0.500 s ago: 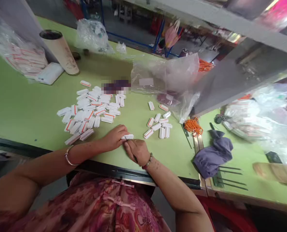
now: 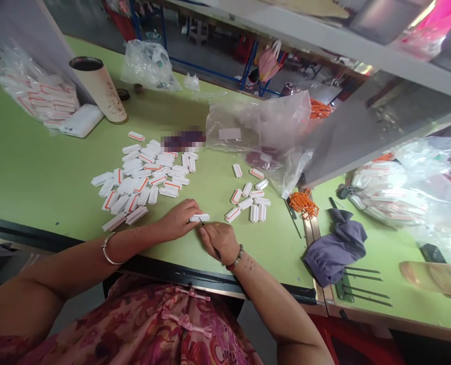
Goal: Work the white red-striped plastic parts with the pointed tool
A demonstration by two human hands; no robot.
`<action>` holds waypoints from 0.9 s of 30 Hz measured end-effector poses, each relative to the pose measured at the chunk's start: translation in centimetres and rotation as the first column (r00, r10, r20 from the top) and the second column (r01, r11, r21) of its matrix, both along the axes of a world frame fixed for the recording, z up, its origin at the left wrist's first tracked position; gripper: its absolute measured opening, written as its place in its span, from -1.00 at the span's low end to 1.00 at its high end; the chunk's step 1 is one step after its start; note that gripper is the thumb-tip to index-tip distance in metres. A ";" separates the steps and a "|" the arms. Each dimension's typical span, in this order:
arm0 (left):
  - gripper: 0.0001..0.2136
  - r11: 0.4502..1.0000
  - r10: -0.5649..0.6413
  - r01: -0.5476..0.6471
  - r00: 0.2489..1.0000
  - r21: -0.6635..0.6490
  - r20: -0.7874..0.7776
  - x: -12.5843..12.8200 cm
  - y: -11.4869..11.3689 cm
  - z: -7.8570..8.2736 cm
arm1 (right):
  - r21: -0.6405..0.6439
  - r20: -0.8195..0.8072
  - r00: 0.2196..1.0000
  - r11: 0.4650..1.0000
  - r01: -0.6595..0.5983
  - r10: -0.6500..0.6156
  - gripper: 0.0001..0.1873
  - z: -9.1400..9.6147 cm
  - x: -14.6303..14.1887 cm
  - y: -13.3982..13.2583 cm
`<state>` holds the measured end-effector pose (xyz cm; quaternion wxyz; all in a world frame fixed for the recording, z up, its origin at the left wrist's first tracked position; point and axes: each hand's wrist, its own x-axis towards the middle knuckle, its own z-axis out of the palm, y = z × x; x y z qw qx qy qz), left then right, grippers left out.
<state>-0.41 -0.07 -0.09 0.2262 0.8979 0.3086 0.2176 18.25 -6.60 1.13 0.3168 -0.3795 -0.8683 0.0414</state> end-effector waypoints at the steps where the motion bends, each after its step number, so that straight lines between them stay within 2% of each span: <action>1: -0.88 1.000 0.000 0.000 1.000 0.004 -0.001 0.0 0.0 -0.1 | -0.004 0.000 1.000 1.000 0.001 -0.001 -0.69 0.0 -0.1 0.0; 6: -0.88 0.999 0.002 -0.002 1.000 0.035 -0.022 0.0 -0.3 -0.1 | -0.020 -0.014 1.000 1.000 0.003 -0.003 -0.69 0.3 -0.4 -0.2; 14: -0.91 1.000 0.008 -0.007 0.994 0.014 -0.111 0.1 -0.7 0.6 | 0.035 0.010 1.000 0.999 0.027 -0.028 -0.67 0.5 -1.1 -0.1; 19: -0.89 1.000 0.017 -0.019 0.990 -0.014 -0.141 0.0 -0.7 1.1 | -0.012 -0.036 0.999 1.000 -0.008 0.008 -0.72 0.6 -0.8 0.0; 27: -0.91 0.999 0.044 -0.045 0.996 -0.010 -0.076 -0.1 -0.5 0.7 | -0.027 -0.081 0.997 1.000 -0.011 0.009 -0.75 0.6 0.2 0.4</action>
